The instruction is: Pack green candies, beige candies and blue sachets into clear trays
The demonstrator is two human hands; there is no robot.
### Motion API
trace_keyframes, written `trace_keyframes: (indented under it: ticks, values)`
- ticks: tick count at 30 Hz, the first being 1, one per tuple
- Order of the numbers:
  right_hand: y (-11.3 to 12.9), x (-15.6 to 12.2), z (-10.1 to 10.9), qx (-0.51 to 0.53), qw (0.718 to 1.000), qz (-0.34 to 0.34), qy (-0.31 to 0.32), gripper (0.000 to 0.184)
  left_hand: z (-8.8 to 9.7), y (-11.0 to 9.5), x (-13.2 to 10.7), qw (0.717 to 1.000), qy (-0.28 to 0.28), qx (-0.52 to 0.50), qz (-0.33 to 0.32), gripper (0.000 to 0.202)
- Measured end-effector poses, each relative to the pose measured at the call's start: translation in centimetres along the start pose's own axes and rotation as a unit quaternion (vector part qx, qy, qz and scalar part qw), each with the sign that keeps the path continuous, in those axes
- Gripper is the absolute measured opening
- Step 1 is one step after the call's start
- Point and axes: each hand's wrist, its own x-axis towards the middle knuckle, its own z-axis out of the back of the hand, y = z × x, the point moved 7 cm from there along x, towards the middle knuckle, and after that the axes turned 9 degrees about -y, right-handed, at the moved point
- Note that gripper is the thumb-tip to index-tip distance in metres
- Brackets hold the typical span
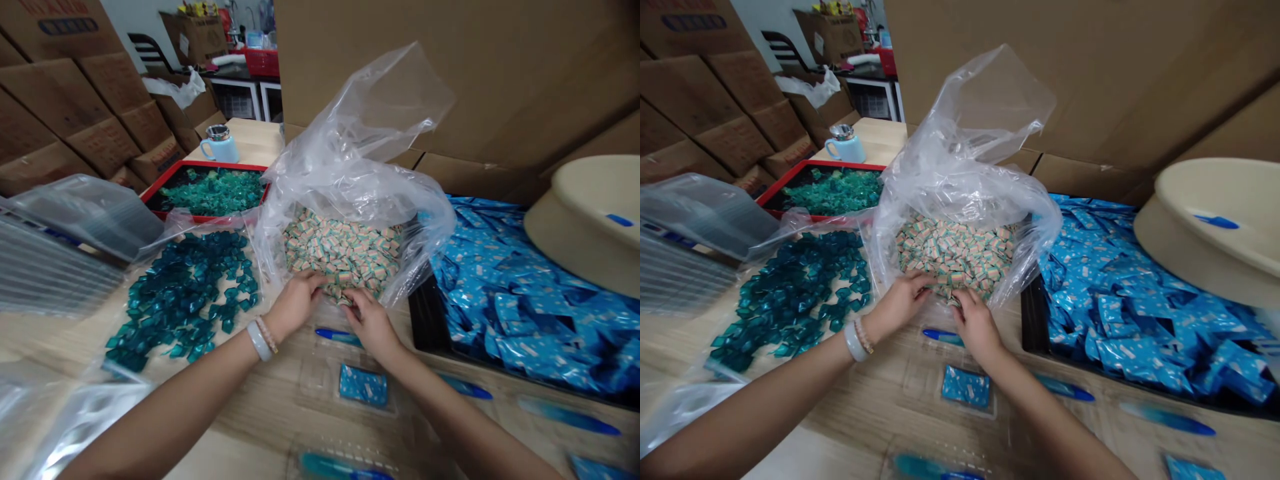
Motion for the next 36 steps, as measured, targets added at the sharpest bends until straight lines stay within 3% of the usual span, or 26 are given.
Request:
trace_keyframes:
  ticks: [4,8,10,13,18,25,29,31,36]
  values:
    - [0.4,0.1,0.6,0.009,1.000,0.016,0.012,0.021,-0.8,0.6,-0.9,0.998,0.060,0.025,-0.019,0.022]
    - [1.2,0.6,2.7,0.012,0.999,0.030,-0.001,0.023,-0.6,0.9,-1.3,0.999,0.035,0.019,-0.009,0.025]
    - [1.7,1.2,2.9,0.013,0.999,0.039,0.027,0.025,-0.1,1.1,-1.2,1.000,0.014,-0.001,0.006,0.026]
    - [2.3,2.2,1.4,0.006,0.992,0.064,0.106,0.030,0.4,1.4,-0.9,0.999,-0.002,-0.027,0.022,0.025]
    - [2.0,2.9,-1.9,-0.066,0.976,0.070,0.198,0.036,-0.4,1.6,-1.3,0.999,0.033,-0.039,-0.001,0.026]
    - [2.2,1.7,-1.4,-0.059,0.984,0.100,0.131,0.028,-0.9,1.4,-2.0,0.998,0.025,-0.025,-0.056,0.027]
    - [2.8,1.5,-1.6,-0.064,0.981,0.123,0.138,0.025,-1.3,1.1,-2.3,0.996,0.033,0.001,-0.079,0.024]
    - [3.0,1.7,-1.2,-0.081,0.981,0.130,0.116,0.024,-1.2,1.2,-2.2,0.997,0.022,0.011,-0.073,0.024]
    - [2.7,2.4,1.5,-0.065,0.993,0.085,0.039,0.021,0.6,1.4,-1.1,0.997,-0.077,-0.008,0.008,0.024]
